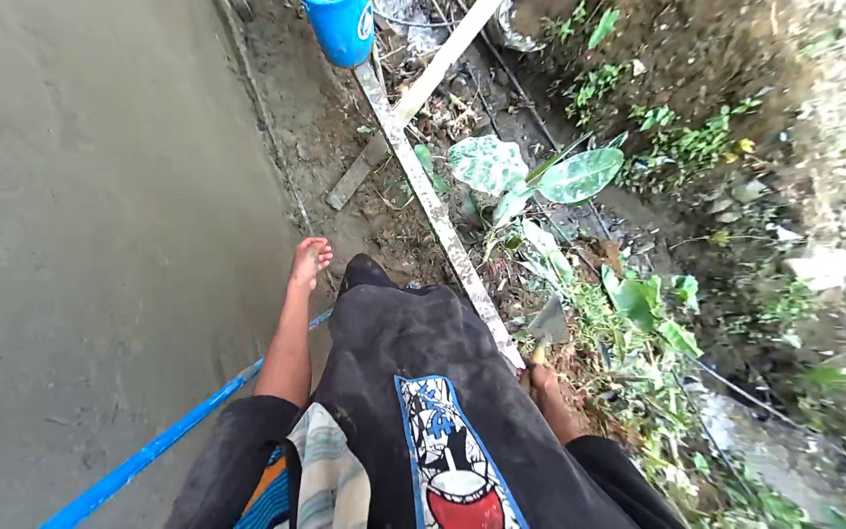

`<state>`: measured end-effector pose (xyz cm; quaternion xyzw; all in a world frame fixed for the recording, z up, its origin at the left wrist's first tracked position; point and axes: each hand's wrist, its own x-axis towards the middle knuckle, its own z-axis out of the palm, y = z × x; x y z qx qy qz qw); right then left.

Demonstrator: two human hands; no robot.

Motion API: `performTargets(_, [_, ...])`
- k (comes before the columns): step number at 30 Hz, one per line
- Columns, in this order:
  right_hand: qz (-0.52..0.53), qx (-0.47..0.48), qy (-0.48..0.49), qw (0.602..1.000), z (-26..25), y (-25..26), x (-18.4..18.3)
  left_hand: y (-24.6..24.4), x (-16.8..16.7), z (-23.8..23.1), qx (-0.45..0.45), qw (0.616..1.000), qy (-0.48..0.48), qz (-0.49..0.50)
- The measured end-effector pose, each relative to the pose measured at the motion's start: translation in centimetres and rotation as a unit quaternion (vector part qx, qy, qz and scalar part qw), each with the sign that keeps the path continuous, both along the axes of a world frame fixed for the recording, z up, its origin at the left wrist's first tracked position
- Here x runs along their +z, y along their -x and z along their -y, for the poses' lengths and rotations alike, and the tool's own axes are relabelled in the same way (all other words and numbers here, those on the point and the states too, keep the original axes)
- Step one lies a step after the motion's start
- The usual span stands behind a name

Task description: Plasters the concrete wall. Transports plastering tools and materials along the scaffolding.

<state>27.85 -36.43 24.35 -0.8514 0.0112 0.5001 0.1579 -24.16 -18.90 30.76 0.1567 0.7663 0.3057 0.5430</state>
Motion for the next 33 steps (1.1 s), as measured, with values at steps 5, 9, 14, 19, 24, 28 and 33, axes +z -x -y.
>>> performTargets(5, [0.004, -0.135, -0.038, 0.99, -1.4, -0.3, -5.3, 5.1, -3.1, -3.0, -0.036, 0.997, 0.053, -0.051])
performTargets(9, [0.038, -0.116, -0.074, 0.99, -5.7, -0.7, -7.1, 11.4, -8.3, -4.8, -0.027, 0.989, 0.106, -0.099])
performTargets(14, [0.118, -0.059, -0.129, 0.983, -15.1, 0.5, -10.3, 17.4, -12.9, -6.8, 0.028, 0.989, 0.111, -0.095])
performTargets(19, [0.134, -0.127, -0.184, 0.965, -31.7, 11.9, -17.3, 24.9, -22.9, -17.0, 0.041, 0.992, 0.114, -0.032])
performTargets(24, [0.04, -0.208, -0.183, 0.96, -47.3, 28.4, -19.0, 33.6, -25.6, -28.8, -0.026, 0.991, 0.129, -0.028])
performTargets(28, [-0.032, -0.152, -0.161, 0.975, -55.3, 36.5, -15.9, 39.9, -23.2, -36.9, -0.033, 0.994, 0.104, -0.03])
performTargets(33, [-0.017, -0.113, -0.156, 0.981, -58.9, 40.0, -12.1, 46.2, -23.6, -45.1, -0.044, 0.993, 0.099, -0.044])
